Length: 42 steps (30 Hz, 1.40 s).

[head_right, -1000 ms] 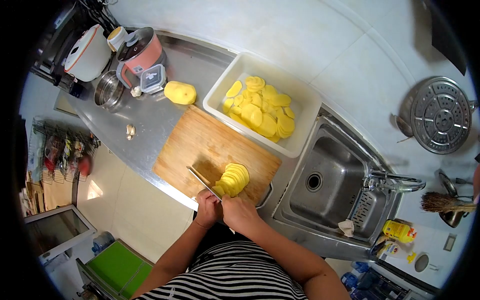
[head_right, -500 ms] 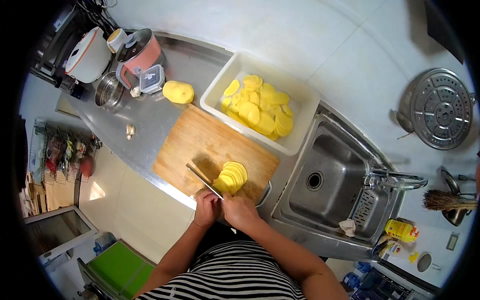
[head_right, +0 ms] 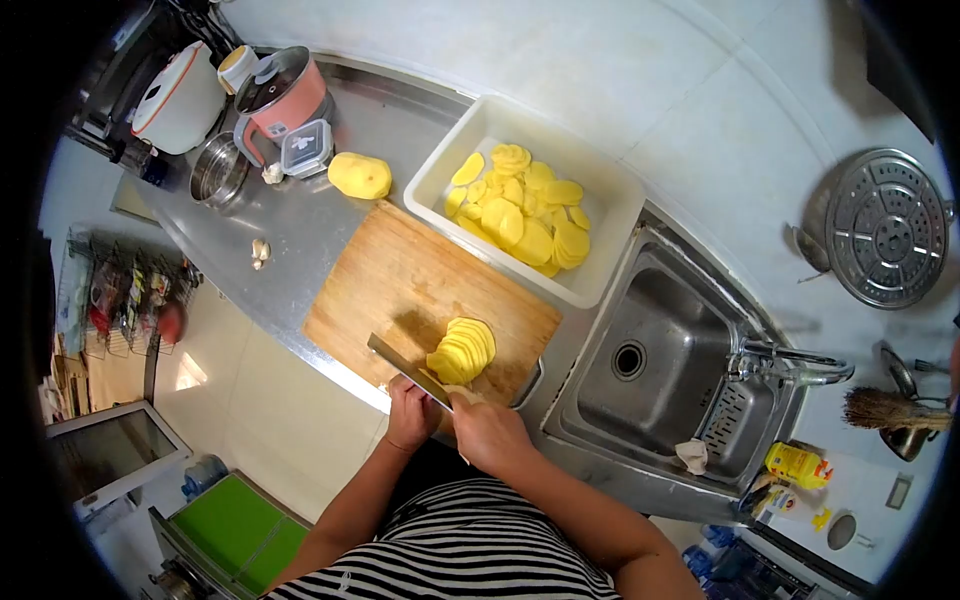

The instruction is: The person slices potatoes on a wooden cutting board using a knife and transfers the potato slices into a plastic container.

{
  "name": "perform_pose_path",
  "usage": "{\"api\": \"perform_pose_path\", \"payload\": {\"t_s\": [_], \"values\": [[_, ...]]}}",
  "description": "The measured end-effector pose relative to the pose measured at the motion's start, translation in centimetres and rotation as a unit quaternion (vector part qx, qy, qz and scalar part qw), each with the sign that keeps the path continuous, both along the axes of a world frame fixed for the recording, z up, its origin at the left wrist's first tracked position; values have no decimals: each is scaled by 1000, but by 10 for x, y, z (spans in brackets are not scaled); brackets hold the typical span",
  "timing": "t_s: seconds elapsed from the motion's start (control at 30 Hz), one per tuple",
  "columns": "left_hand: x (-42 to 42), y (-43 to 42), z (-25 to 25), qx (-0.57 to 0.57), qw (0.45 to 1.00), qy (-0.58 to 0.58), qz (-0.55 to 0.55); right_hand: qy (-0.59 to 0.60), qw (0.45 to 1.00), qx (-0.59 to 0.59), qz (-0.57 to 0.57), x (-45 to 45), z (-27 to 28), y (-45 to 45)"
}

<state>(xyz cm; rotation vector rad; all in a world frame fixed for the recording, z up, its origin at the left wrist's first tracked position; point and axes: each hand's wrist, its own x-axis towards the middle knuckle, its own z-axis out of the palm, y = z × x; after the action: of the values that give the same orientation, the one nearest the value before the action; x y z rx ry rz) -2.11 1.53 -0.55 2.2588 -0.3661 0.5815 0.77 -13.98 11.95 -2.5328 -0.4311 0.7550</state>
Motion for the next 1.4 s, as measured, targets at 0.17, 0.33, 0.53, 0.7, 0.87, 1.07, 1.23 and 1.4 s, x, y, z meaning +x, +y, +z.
{"api": "perform_pose_path", "payload": {"t_s": [0.17,0.33,0.53,0.7,0.87,1.07,1.23,1.4], "values": [[-1,2,4,11,1000,24,-8,-3,1000,-9,7,-8,8,-8],[-1,3,5,9,999,30,-13,14,1000,-19,11,-13,11,-14],[-2,5,2,18,1000,17,-11,32,999,-26,7,-13,11,-13],[0,4,1,7,1000,4,-1,39,999,-19,0,-7,14,-8],[-1,3,0,2,1000,4,6,91,995,-29,7,5,20,2],[-1,5,0,-15,1000,10,-8,38,999,18,-24,7,10,10],[-2,6,-3,-23,999,15,-17,48,998,16,-26,11,5,17],[-2,6,-7,-21,1000,10,-16,60,998,2,-17,14,-5,23]]}}
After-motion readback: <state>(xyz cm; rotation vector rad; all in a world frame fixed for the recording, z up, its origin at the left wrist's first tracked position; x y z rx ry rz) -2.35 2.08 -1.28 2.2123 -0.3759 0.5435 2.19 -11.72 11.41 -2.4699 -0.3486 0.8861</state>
